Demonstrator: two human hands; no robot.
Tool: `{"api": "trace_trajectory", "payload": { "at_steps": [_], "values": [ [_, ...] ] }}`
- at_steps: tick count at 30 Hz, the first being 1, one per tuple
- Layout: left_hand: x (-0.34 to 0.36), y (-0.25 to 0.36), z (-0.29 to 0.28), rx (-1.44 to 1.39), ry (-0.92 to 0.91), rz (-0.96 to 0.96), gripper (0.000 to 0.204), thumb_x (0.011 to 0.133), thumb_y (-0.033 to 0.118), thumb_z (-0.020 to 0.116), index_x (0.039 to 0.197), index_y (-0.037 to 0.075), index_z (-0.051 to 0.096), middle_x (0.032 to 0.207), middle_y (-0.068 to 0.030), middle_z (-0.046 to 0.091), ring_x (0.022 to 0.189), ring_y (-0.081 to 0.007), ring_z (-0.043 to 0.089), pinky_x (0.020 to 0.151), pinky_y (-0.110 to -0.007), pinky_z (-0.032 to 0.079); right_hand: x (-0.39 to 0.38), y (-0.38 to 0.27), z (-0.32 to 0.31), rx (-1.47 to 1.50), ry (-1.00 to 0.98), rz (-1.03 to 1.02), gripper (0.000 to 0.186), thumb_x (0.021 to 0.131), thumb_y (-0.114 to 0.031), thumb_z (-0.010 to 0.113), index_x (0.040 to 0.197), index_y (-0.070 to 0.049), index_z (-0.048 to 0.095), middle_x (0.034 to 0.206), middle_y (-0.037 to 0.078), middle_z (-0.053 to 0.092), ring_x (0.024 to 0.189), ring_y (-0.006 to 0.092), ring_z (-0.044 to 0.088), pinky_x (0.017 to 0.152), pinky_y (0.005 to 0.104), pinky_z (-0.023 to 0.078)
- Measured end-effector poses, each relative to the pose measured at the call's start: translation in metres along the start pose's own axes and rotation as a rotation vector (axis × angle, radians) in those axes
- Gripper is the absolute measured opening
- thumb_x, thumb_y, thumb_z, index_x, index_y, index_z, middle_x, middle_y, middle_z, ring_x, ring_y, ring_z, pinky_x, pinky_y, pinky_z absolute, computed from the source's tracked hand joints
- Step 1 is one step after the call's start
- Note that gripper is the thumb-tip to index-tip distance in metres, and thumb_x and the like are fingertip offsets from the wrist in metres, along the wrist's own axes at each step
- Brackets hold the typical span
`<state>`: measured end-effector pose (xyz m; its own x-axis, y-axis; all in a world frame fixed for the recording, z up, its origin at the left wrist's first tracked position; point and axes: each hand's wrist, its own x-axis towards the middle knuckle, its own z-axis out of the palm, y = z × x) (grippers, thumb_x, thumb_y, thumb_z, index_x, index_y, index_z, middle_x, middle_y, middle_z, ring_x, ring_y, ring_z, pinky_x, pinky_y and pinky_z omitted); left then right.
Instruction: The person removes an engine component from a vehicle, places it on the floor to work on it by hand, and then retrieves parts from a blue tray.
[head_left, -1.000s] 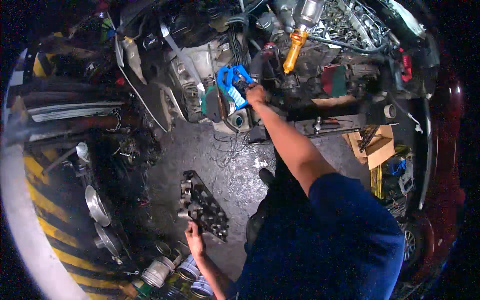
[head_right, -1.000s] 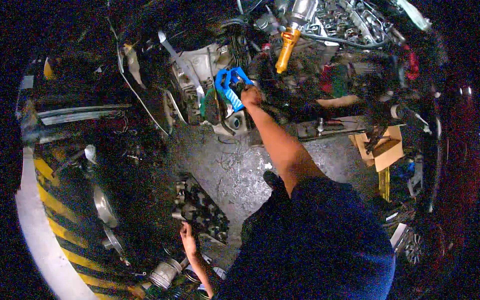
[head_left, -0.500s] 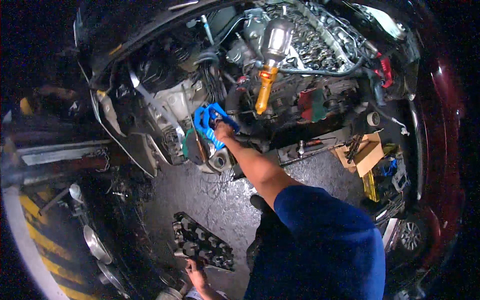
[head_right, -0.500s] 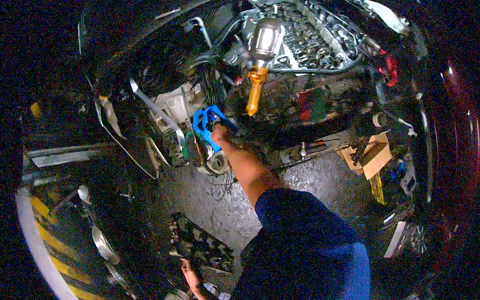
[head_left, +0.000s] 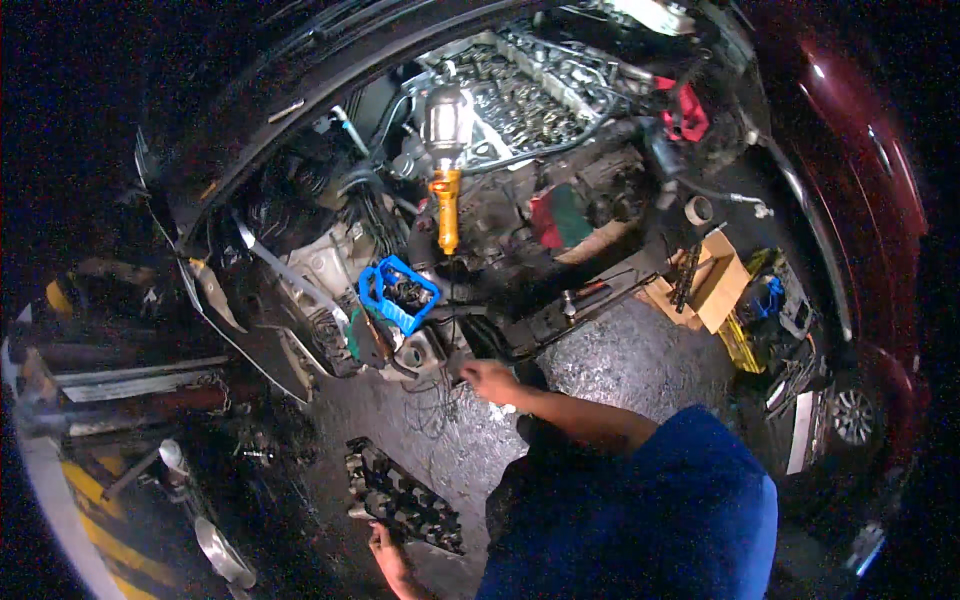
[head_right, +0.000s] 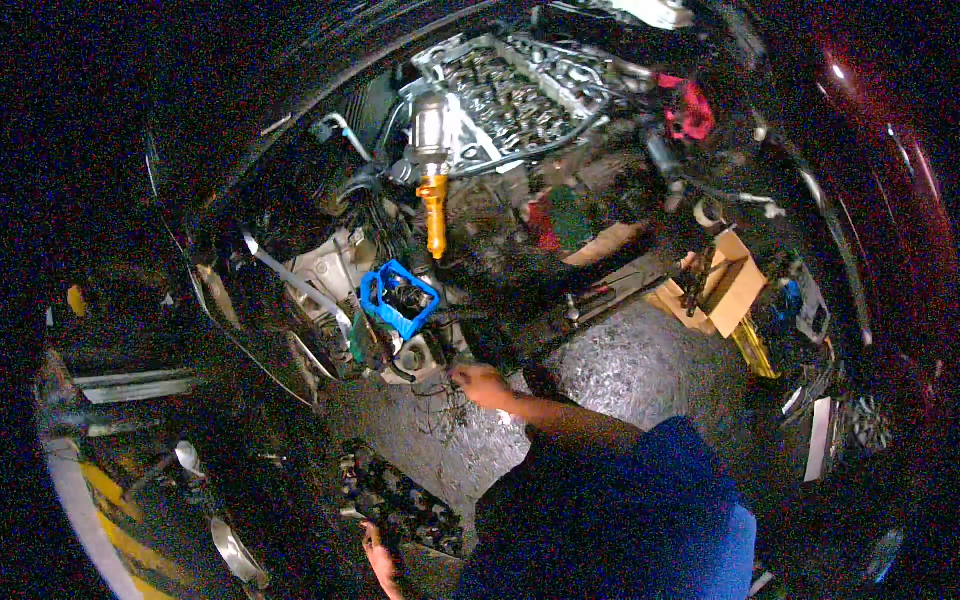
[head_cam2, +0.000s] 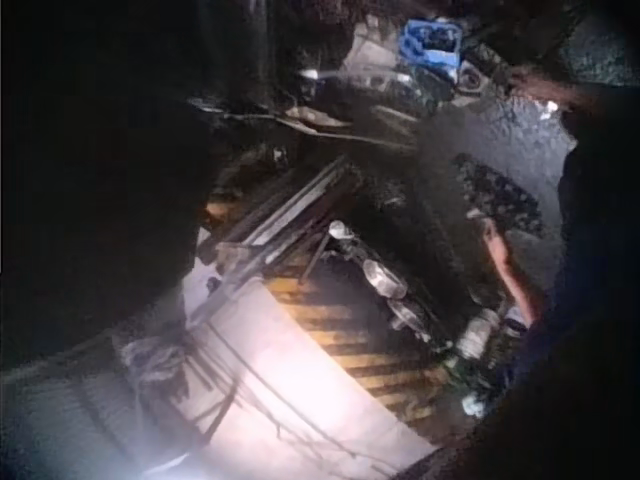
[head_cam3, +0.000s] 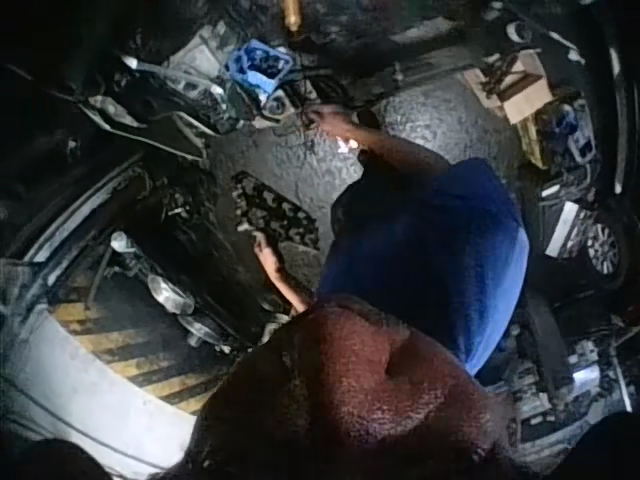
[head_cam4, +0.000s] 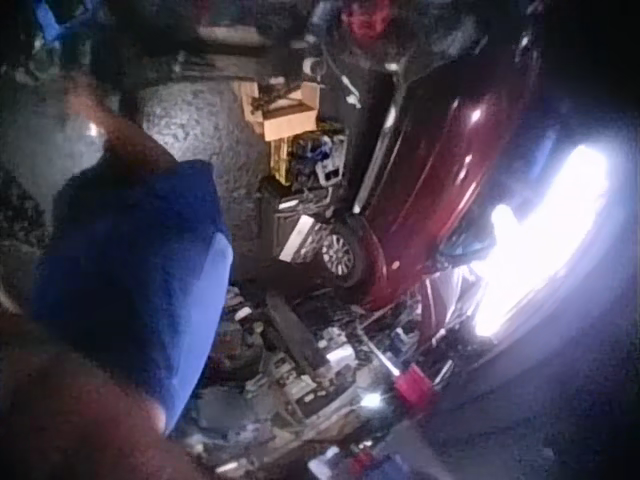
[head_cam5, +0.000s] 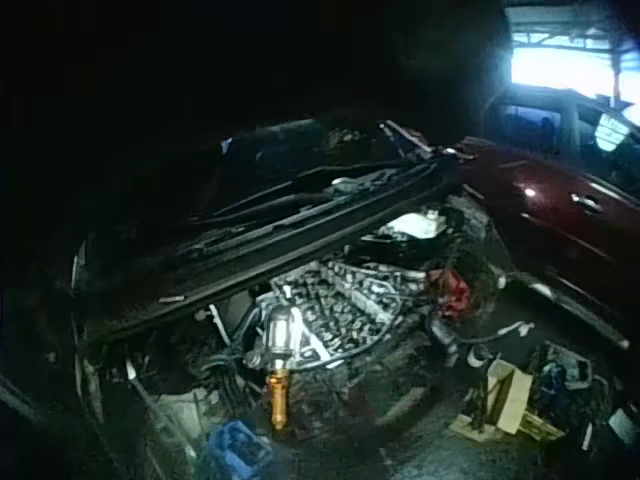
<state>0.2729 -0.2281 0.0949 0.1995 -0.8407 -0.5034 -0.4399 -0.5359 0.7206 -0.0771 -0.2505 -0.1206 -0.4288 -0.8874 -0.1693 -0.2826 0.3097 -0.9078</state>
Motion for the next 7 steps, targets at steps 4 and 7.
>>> {"api": "trace_trajectory", "payload": {
  "at_steps": [4, 7],
  "values": [
    [-0.004, -0.012, -0.025, 0.273, -0.036, 0.283, 0.043, 0.097, 0.038, 0.054, 0.090, -0.004, 0.061, 0.083, -0.0006, 0.056, 0.077, -0.0145, 0.044, 0.073, -0.033, 0.039, -0.133, 0.174, -0.047, -0.414, -0.174, 0.114, 0.030, 0.084, -0.034, 0.060, 0.100, -0.010, 0.068, 0.099, 0.016, 0.068, 0.095, 0.0333, 0.064, 0.086, 0.0477, 0.049],
    [0.000, -0.037, -0.031, 0.209, -0.204, 0.347, 0.048, 0.096, 0.042, 0.054, 0.092, -0.005, 0.061, 0.088, -0.0039, 0.059, 0.082, -0.0159, 0.047, 0.078, -0.034, 0.039, -0.273, 0.311, -0.073, -0.158, 0.063, 0.619, 0.030, 0.079, -0.029, 0.067, 0.101, -0.009, 0.070, 0.098, 0.014, 0.068, 0.095, 0.0276, 0.065, 0.086, 0.0460, 0.051]
  ]
}}
